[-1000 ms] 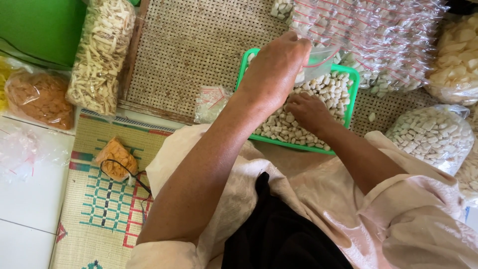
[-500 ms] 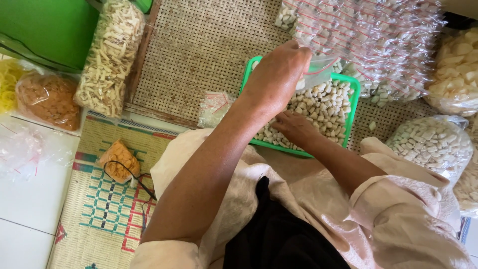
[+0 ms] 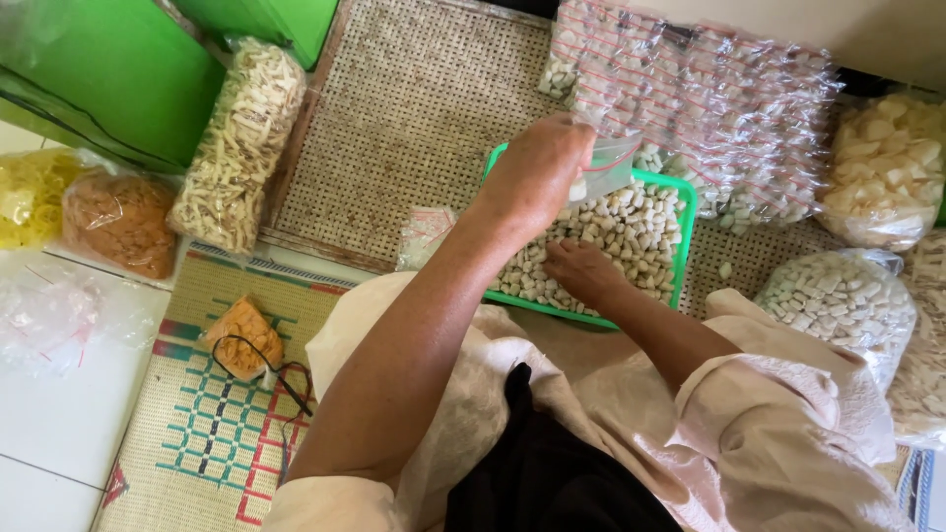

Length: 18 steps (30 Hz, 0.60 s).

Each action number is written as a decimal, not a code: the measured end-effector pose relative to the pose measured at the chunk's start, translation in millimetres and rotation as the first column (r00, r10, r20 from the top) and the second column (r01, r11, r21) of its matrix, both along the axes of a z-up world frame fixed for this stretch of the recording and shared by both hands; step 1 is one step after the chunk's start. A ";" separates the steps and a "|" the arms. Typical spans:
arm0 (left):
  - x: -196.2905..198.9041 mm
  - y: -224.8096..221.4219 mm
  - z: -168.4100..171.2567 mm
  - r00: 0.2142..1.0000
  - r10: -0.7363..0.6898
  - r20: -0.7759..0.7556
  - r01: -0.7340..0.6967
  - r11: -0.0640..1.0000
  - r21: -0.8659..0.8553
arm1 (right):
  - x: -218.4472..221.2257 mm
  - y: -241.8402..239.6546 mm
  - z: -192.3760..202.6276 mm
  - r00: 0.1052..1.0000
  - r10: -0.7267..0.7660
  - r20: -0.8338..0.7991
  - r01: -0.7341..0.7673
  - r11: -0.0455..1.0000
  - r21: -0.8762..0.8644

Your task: The person scoops small white food items from a green tray into clear plastic bags using a small scoop. They then seal the bags and place them on a stack of similar bags. The process is repeated multiple times.

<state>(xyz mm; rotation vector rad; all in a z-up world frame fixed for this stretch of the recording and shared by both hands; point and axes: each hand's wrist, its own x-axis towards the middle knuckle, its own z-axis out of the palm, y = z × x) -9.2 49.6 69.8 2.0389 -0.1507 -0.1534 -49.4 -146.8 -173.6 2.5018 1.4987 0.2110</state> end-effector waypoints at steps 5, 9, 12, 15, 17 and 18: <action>-2.5 2.3 7.5 0.990 0.050 -0.133 -0.045 0.998 0.044 | 3.0 3.5 -18.0 1.000 -0.003 0.020 0.003 1.000 -0.017; -2.2 6.1 -6.5 0.992 -0.110 0.067 0.089 0.960 0.266 | 9.9 -1.6 -17.1 0.994 -0.052 -0.092 0.052 0.999 -0.006; -3.7 15.5 -3.9 0.989 -0.131 0.072 0.112 0.968 0.226 | 27.8 -8.5 -23.1 0.909 -0.218 -0.356 0.264 0.961 0.086; 12.5 23.5 -19.1 0.958 -0.223 0.183 0.171 0.950 0.263 | 61.5 -20.7 57.3 0.735 -0.280 -0.617 0.450 0.883 0.134; 17.4 26.2 -18.5 0.952 -0.242 0.189 0.184 0.942 0.282 | 80.9 -44.0 104.3 0.700 -0.335 -0.631 0.566 0.799 0.204; 21.2 27.3 -17.4 0.945 -0.261 0.199 0.192 0.931 0.310 | 92.3 -55.3 128.8 0.664 -0.376 -0.646 0.665 0.693 0.279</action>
